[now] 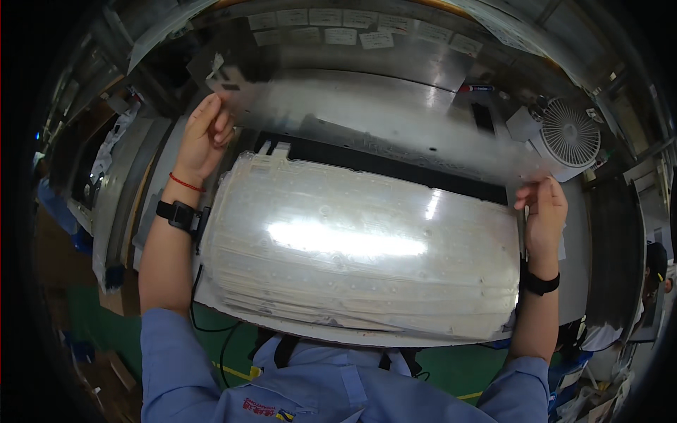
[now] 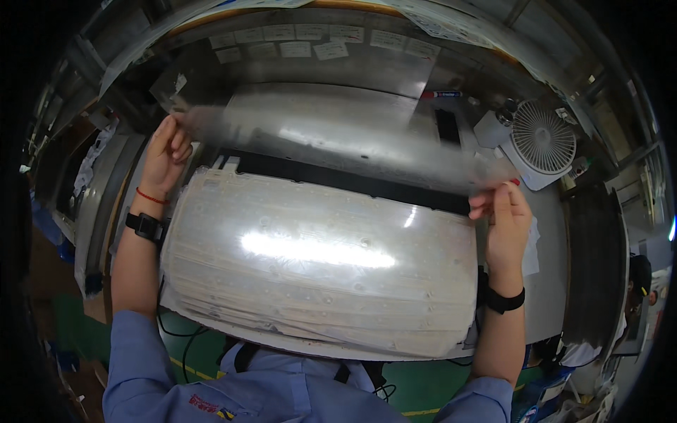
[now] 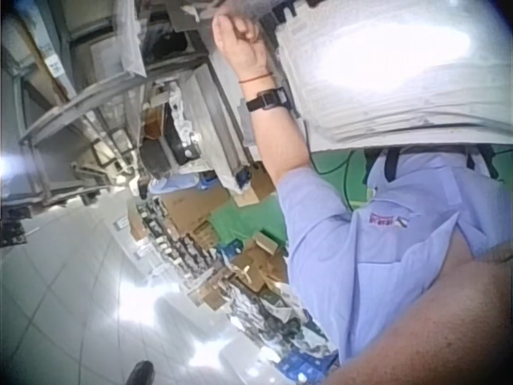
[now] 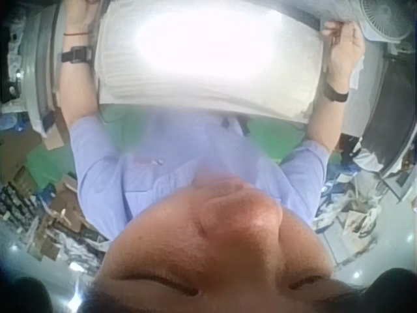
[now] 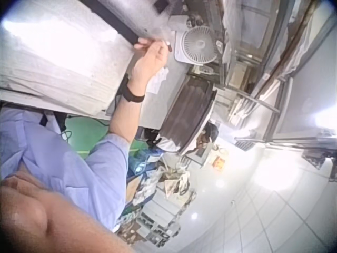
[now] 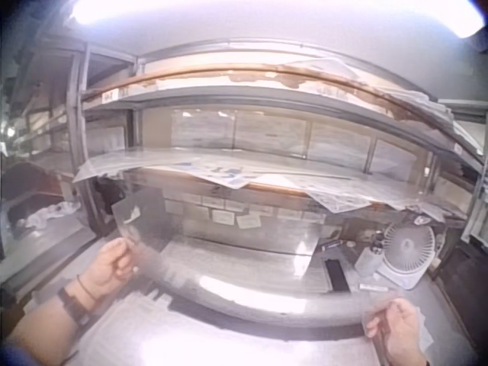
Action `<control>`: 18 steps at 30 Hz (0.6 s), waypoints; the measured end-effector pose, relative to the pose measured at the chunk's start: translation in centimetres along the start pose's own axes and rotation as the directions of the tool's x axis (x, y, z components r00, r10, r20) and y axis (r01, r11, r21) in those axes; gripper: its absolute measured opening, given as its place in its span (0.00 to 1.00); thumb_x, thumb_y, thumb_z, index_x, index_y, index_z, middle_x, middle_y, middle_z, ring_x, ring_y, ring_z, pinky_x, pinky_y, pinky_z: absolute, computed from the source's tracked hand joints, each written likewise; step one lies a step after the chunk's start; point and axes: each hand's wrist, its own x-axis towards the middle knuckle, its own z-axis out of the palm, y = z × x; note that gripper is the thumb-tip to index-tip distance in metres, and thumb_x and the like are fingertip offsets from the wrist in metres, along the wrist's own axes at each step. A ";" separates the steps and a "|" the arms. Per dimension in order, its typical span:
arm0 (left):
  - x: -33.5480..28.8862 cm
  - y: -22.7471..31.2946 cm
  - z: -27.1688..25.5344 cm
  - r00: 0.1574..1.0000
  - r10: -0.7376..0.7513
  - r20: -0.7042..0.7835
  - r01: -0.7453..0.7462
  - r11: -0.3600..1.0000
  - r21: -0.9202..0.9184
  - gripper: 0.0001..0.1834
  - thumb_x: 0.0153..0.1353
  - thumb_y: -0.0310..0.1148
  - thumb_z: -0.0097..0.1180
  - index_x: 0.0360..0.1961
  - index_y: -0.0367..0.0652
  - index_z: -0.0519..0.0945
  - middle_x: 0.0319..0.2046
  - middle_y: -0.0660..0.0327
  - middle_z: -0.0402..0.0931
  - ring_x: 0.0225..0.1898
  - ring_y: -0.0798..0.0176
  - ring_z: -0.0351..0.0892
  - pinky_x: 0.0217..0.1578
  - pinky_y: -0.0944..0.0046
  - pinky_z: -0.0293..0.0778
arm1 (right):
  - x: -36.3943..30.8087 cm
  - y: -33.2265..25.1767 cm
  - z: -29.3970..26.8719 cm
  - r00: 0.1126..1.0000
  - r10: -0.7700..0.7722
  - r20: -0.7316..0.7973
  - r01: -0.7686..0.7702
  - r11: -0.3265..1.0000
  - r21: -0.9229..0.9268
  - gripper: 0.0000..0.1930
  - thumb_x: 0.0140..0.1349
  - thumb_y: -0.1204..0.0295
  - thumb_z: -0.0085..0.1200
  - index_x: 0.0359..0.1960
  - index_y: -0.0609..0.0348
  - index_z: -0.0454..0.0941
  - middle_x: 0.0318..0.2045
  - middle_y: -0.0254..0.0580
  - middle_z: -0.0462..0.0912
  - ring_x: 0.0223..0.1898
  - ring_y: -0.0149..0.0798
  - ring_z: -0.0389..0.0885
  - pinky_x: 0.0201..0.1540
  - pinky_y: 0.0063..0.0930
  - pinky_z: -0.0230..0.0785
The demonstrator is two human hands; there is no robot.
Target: Sorting and inspecting transparent keyboard circuit membranes at a workstation.
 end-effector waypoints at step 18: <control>0.3 -0.2 0.6 0.958 -0.288 -0.011 0.279 0.920 0.275 0.15 0.69 0.33 0.48 0.53 0.39 0.72 0.34 0.66 0.78 0.23 0.83 0.65 0.23 0.83 0.63 | 0.2 -0.4 0.8 0.999 -0.016 0.045 0.020 0.995 -0.099 0.24 0.66 0.77 0.49 0.63 0.68 0.61 0.36 0.34 0.77 0.34 0.23 0.73 0.38 0.16 0.66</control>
